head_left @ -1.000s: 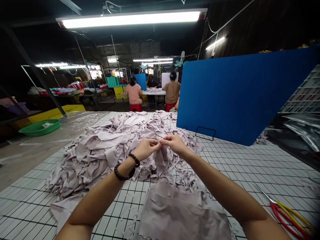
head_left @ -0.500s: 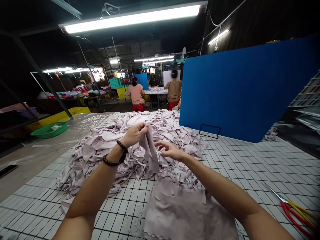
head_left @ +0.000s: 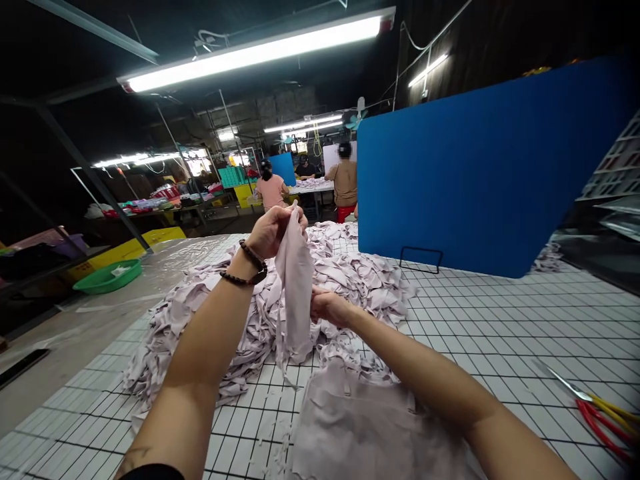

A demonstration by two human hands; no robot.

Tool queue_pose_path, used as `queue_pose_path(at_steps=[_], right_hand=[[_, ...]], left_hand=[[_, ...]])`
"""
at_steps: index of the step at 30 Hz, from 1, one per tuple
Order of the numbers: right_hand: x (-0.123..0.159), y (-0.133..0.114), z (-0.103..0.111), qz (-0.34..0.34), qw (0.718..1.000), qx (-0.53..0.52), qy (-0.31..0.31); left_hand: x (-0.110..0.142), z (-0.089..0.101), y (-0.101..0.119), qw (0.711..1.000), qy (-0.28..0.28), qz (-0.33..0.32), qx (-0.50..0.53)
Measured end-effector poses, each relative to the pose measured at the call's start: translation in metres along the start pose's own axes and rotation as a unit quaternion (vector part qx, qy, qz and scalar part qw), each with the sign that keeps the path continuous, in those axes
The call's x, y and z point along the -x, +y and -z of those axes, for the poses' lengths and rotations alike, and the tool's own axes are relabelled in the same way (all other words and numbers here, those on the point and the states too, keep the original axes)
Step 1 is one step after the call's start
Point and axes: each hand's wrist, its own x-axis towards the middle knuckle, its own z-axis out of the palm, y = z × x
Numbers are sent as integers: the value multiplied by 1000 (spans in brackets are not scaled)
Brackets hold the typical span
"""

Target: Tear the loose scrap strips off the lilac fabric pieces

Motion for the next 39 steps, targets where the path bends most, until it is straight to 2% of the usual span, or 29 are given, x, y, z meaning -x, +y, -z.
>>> queue_pose_path(at_steps=[3,5,8,10,13,14,15,17,21,25,28,31,34,39], right_hand=[[10,0,6,3,1000,-21,1],[20,-4,15,19,999,-21,38],[38,-14,36,25,992,-5,121],[51,-23,52,28,985,16,172],[71,-40,71,54,970,66,229],[77,-47,75,65,964,88,242],[83,-53,77,77,958,113,252],[96,-67,78,105,943,161,270],[119,-91,69,138,914,223,310],[137,-101,69,99,895,244,361],[146,-100,79,70,884,255,386],[155,-99,90,51,873,248,418],[167,-102,94,50,866,227,443],[192,-100,97,55,877,216,426]], left_hand=[[-7,-2,-4,1000,22,-8,-15],[-12,4,-8,998,53,-24,-38],[-19,23,-14,977,144,-79,-136],[-22,39,-19,935,197,-115,-272],[-21,62,-29,829,246,-121,-488],[-19,67,-34,802,258,-116,-525],[-17,71,-40,788,268,-111,-543],[-11,76,-58,792,272,-96,-538],[4,71,-111,835,255,-42,-486],[16,53,-165,876,260,-7,-406],[17,37,-191,894,259,8,-366],[12,26,-202,903,246,18,-351],[7,23,-202,909,230,15,-348],[9,16,-198,914,227,-11,-335]])
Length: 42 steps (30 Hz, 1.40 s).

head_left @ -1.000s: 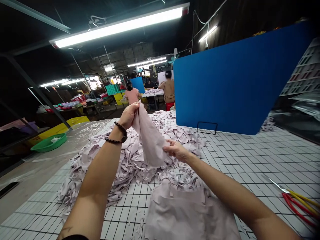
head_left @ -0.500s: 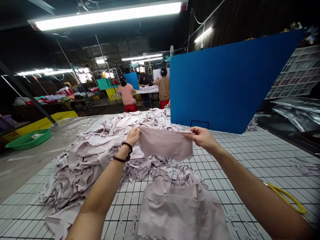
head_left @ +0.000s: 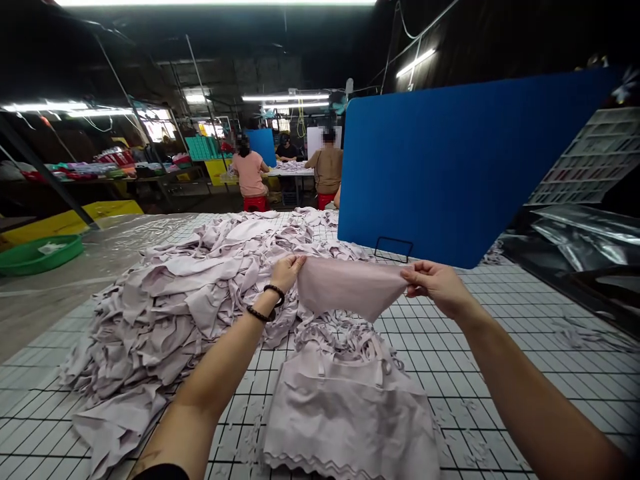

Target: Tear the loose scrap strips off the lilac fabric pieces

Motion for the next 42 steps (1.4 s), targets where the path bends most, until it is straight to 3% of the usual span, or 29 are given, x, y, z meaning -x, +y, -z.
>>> queue_pose_path(at_steps=[3,6,10,12,15,18,22,27,35,40,42], right_hand=[[9,7,6,-3,1000,-16,5],[29,7,6,25,997,-4,70],[84,5,8,102,985,87,107],[119,15,11,118,983,130,58],[168,46,15,71,975,191,-91],[203,81,13,49,957,255,-130],[229,98,6,50,961,263,-71],[248,90,5,82,968,238,11],[262,126,6,144,922,358,-27],[262,122,3,148,906,392,-57],[262,118,-2,147,903,402,-40]], left_hand=[[4,-4,7,1000,-3,-2,21],[10,-3,18,999,-5,11,47],[40,23,36,994,-20,-35,99],[70,43,40,989,-81,-81,91],[130,66,33,971,-221,-90,29],[189,71,16,959,-274,-61,-38],[238,64,5,970,-234,-32,-53],[258,62,15,982,-163,-76,-51],[288,59,-4,977,-176,-90,-77],[296,60,1,973,-171,-115,-101],[300,60,6,971,-170,-128,-110]])
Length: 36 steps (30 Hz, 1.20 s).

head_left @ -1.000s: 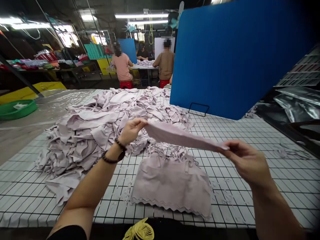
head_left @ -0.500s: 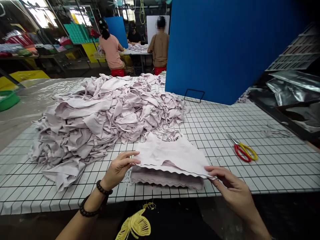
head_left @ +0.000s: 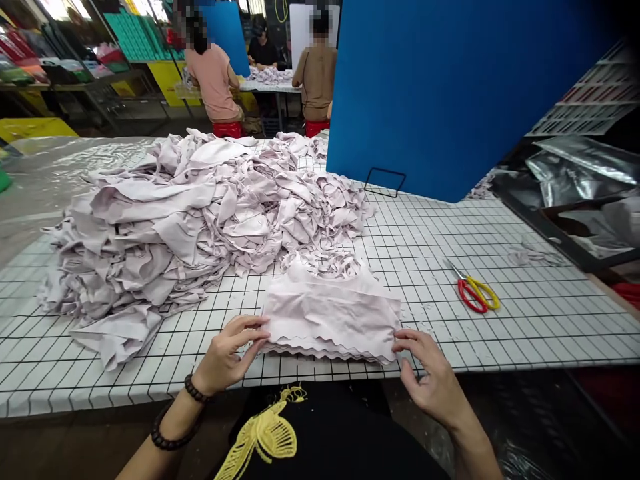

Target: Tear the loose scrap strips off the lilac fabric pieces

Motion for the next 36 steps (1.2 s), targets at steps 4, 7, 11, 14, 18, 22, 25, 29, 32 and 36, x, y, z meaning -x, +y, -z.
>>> queue_pose_path(at_steps=[4,7,11,14,18,22,25,29,32,36], right_hand=[[-8,-11,-12,-87,988,26,122],[-16,-15,-22,-137,977,29,160],[-25,-15,-23,-139,978,24,156],[-29,-18,-21,-125,975,40,180],[-34,-26,-23,-2,976,87,201],[-40,-25,-18,99,989,88,63],[-54,-17,0,14,995,-18,96],[-105,-4,16,-115,984,-103,87],[-163,7,7,-97,992,-84,5],[-229,17,-20,-81,985,-3,-151]], left_hand=[[3,-5,5,999,25,-4,-26],[3,-9,3,997,57,5,-47],[-1,-12,3,992,95,28,-80],[-6,-18,8,980,149,81,-107],[-13,-30,14,967,134,130,-172],[-18,-30,20,968,65,150,-190],[-29,-21,35,977,101,137,-131],[-66,-19,68,989,84,65,99],[-103,-42,87,932,-97,78,339],[-137,-91,90,772,-214,176,572]])
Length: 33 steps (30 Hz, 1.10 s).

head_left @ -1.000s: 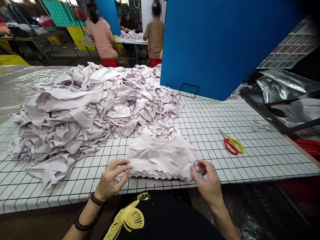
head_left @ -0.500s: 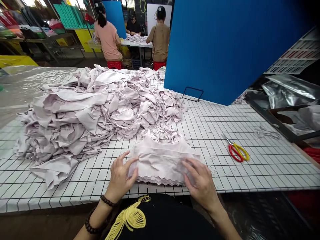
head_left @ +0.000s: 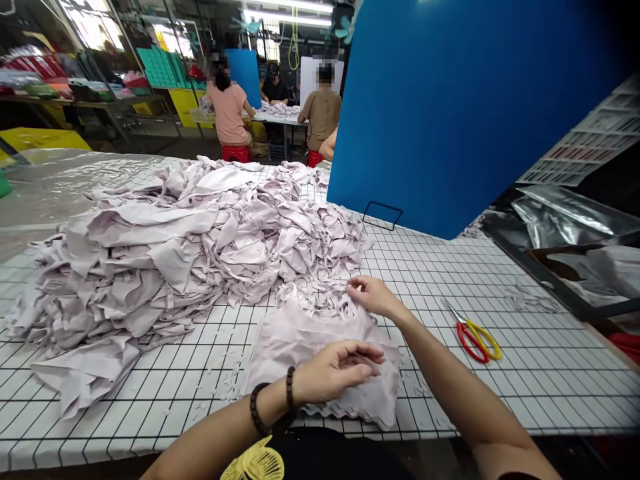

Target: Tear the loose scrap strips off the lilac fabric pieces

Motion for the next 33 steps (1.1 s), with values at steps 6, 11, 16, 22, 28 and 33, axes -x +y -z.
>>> queue_pose_path(at_steps=[6,11,16,22,28,33], right_hand=[[-41,0,-4,-18,985,86,-148],[-53,6,-5,-36,989,86,-110],[-77,18,-1,-79,995,32,-54],[-81,4,34,-46,997,-48,26],[4,-38,55,235,969,-57,45],[53,-36,31,288,953,86,31]], left_hand=[[-26,12,-33,989,3,13,150],[-25,16,-37,985,-12,5,172],[-28,18,-39,979,-15,11,202],[-26,20,-33,973,1,45,228],[-22,19,-10,938,47,7,343],[-22,19,-2,961,134,1,241]])
